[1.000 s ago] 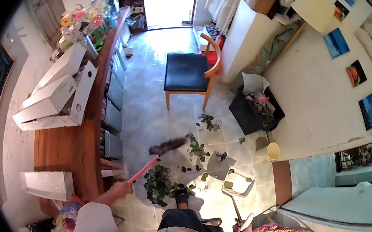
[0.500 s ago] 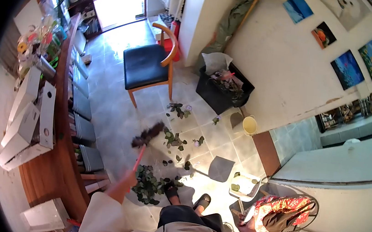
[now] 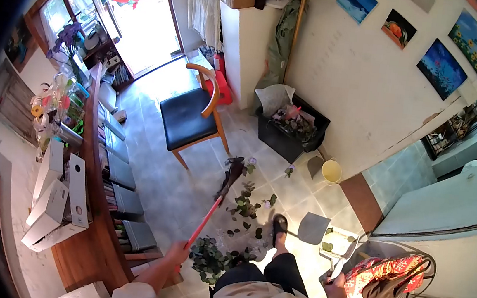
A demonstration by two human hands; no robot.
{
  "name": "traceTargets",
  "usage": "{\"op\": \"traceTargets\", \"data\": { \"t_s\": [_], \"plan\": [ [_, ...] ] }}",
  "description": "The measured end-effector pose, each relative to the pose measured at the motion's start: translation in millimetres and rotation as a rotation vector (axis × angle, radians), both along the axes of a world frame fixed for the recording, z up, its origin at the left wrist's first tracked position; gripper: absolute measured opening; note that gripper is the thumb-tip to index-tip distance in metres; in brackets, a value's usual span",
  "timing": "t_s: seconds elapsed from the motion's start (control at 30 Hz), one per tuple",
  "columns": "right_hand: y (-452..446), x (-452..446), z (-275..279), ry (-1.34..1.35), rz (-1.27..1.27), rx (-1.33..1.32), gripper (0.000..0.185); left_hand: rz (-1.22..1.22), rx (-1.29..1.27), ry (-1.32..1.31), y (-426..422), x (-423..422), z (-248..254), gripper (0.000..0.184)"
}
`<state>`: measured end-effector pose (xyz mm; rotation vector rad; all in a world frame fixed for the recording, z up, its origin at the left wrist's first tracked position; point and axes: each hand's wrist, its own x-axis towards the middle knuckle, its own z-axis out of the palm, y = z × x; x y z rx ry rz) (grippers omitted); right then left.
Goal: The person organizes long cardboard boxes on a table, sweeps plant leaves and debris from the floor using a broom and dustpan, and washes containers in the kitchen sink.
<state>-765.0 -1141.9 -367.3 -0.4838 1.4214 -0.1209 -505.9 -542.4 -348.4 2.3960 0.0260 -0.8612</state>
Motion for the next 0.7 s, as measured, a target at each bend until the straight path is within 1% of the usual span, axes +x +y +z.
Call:
{"op": "traceTargets", "data": {
  "t_s": [0.07, 0.17, 0.27, 0.3, 0.37, 0.43, 0.47, 0.5, 0.57, 0.63, 0.7],
  "plan": [
    [-12, 23, -12, 0.014, -0.038, 0.024, 0.02, 0.144, -0.003, 0.166, -46, 48, 13, 0.025],
    [-40, 65, -32, 0.049, 0.004, 0.114, 0.02, 0.102, -0.003, -0.013, -100, 106, -10, 0.027],
    [-75, 112, -50, 0.088, 0.102, 0.179, 0.022, 0.169, -0.005, -0.049, -163, 162, -5, 0.029],
    [-84, 130, -50, 0.125, 0.12, 0.195, 0.022, 0.178, -0.004, -0.061, -179, 186, -10, 0.029],
    [-114, 158, -77, 0.095, 0.237, 0.252, 0.025, 0.19, -0.003, -0.081, -214, 237, -29, 0.028],
    [-138, 177, -98, 0.084, 0.36, 0.323, 0.027, 0.31, -0.005, 0.026, -253, 306, -43, 0.027],
    [-146, 190, -96, 0.025, 0.378, 0.307, 0.028, 0.36, -0.053, 0.032, -268, 341, -58, 0.027],
    [-153, 203, -91, 0.048, 0.419, 0.294, 0.028, 0.409, -0.104, 0.04, -280, 377, -77, 0.026],
    [-168, 223, -86, 0.09, 0.501, 0.259, 0.028, 0.4, -0.061, 0.047, -305, 447, -106, 0.024],
    [-180, 221, -92, 0.066, 0.565, 0.202, 0.025, 0.16, 0.148, -0.071, -326, 506, -127, 0.024],
    [-185, 233, -76, 0.086, 0.617, 0.198, 0.023, 0.024, 0.294, -0.14, -340, 546, -159, 0.026]
  ]
}}
